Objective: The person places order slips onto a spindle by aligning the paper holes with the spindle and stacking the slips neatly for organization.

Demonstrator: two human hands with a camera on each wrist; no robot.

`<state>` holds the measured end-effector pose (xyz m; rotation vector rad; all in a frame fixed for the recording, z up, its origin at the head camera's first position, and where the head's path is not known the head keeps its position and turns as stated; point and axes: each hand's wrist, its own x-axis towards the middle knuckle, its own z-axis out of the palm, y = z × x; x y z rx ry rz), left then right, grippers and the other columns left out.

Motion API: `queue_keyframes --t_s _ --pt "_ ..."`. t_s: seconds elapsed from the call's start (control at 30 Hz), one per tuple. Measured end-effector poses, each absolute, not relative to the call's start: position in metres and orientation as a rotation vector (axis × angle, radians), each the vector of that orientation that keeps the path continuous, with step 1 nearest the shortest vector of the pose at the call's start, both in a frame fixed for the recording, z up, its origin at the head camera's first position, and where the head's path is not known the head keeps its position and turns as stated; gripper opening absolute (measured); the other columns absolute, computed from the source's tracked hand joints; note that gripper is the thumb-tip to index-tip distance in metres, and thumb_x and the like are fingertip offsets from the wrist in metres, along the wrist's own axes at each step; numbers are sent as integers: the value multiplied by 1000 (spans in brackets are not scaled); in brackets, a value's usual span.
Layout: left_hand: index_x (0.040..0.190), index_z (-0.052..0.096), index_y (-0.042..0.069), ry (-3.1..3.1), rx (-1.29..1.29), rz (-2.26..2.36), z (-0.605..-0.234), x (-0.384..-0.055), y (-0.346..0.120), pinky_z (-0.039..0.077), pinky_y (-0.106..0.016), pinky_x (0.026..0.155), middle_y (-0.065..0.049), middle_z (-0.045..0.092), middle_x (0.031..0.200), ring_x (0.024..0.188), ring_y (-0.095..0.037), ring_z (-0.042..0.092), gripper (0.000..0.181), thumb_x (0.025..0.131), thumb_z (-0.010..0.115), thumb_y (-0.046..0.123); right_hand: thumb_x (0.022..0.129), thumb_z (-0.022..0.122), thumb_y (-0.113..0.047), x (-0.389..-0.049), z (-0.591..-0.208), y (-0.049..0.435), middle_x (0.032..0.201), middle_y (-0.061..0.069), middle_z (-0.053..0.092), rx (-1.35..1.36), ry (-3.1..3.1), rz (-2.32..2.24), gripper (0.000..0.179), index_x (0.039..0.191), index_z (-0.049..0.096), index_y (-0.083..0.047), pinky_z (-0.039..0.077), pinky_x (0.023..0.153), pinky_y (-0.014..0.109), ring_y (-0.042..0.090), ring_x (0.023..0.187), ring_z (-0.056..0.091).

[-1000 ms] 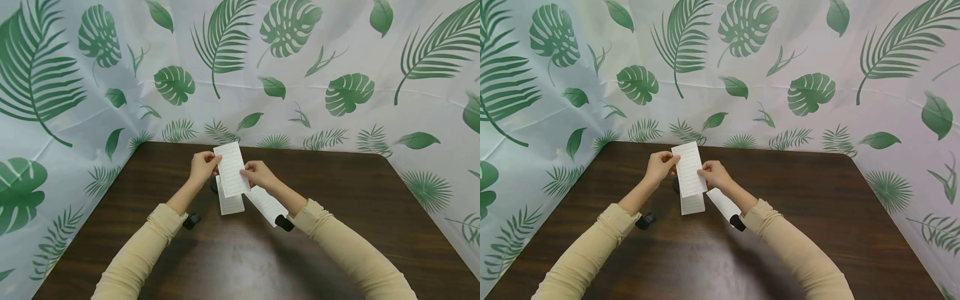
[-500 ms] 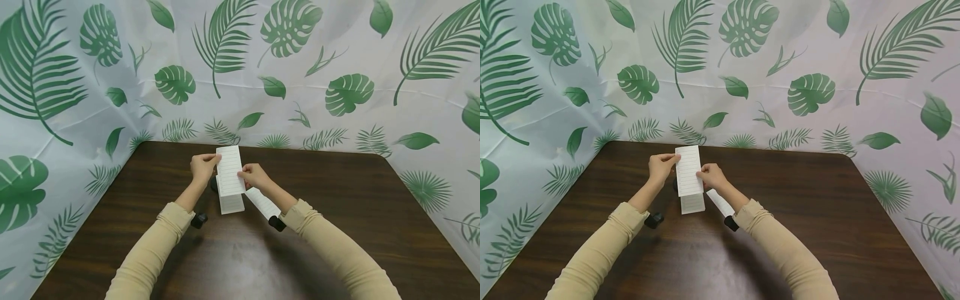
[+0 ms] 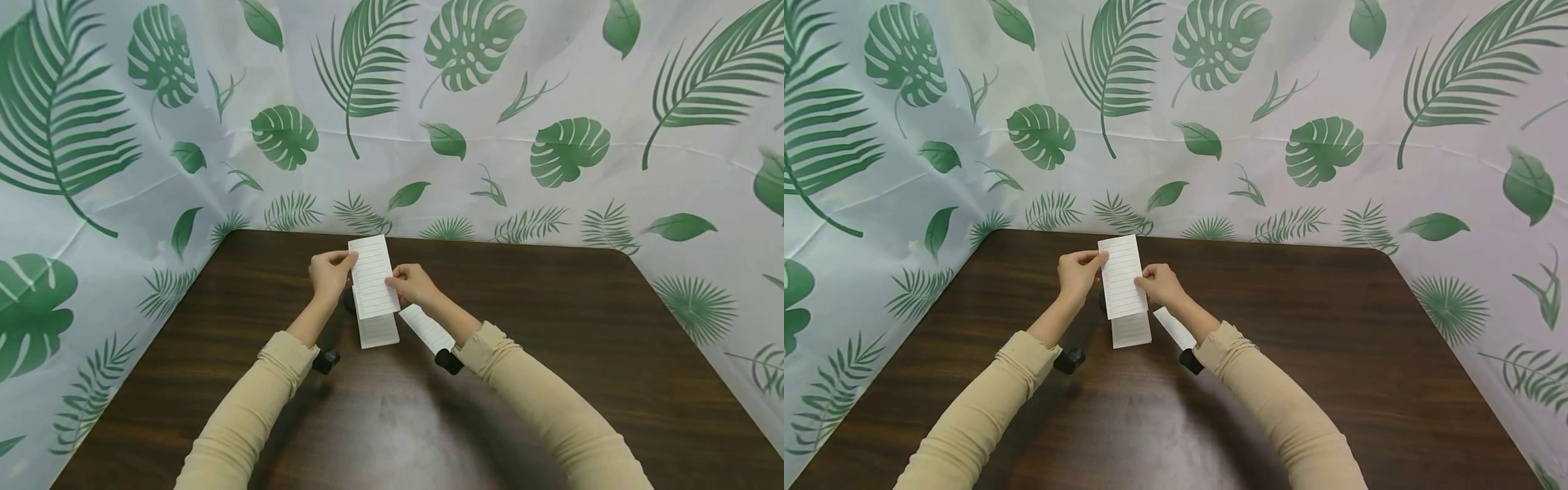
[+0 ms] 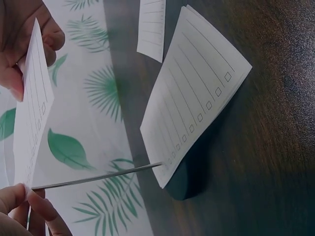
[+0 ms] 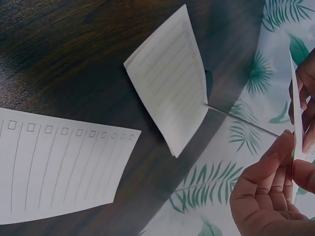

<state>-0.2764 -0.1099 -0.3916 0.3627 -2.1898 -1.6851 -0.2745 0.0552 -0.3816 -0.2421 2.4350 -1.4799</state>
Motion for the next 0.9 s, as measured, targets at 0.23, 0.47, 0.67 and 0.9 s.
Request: queue_keyframes --t_s 0.23,0.47,0.67,0.9 --pt "96 73 1 -2152 356 -1678 -394 -278 -108 45 -14 44 -18 71 88 58 -32 63 23 85 70 20 94 52 -8 -275 -377 56 56 1 43 -286 2430 -1494 14 89 55 4 40 45 18 7 48 41" --pt "100 71 -2 -2130 396 -1913 -390 -283 -111 49 -16 46 -5 64 75 47 -5 52 25 85 68 18 93 51 -7 -278 -375 58 54 -2 40 -309 2419 -1492 13 86 54 4 39 46 18 8 48 40" --pt "115 65 1 -2208 484 -2193 -381 -287 -123 45 -12 46 4 55 74 52 -2 50 33 92 62 23 94 51 -8 -281 -381 54 67 1 48 -230 2377 -1486 15 83 54 2 45 50 20 10 55 45" --pt "110 67 -2 -2247 571 -2081 -400 -296 -122 46 -13 48 2 52 70 53 -5 47 29 90 61 18 95 51 -10 -285 -397 51 64 2 47 -205 2327 -1445 19 81 56 2 52 58 30 13 55 48"
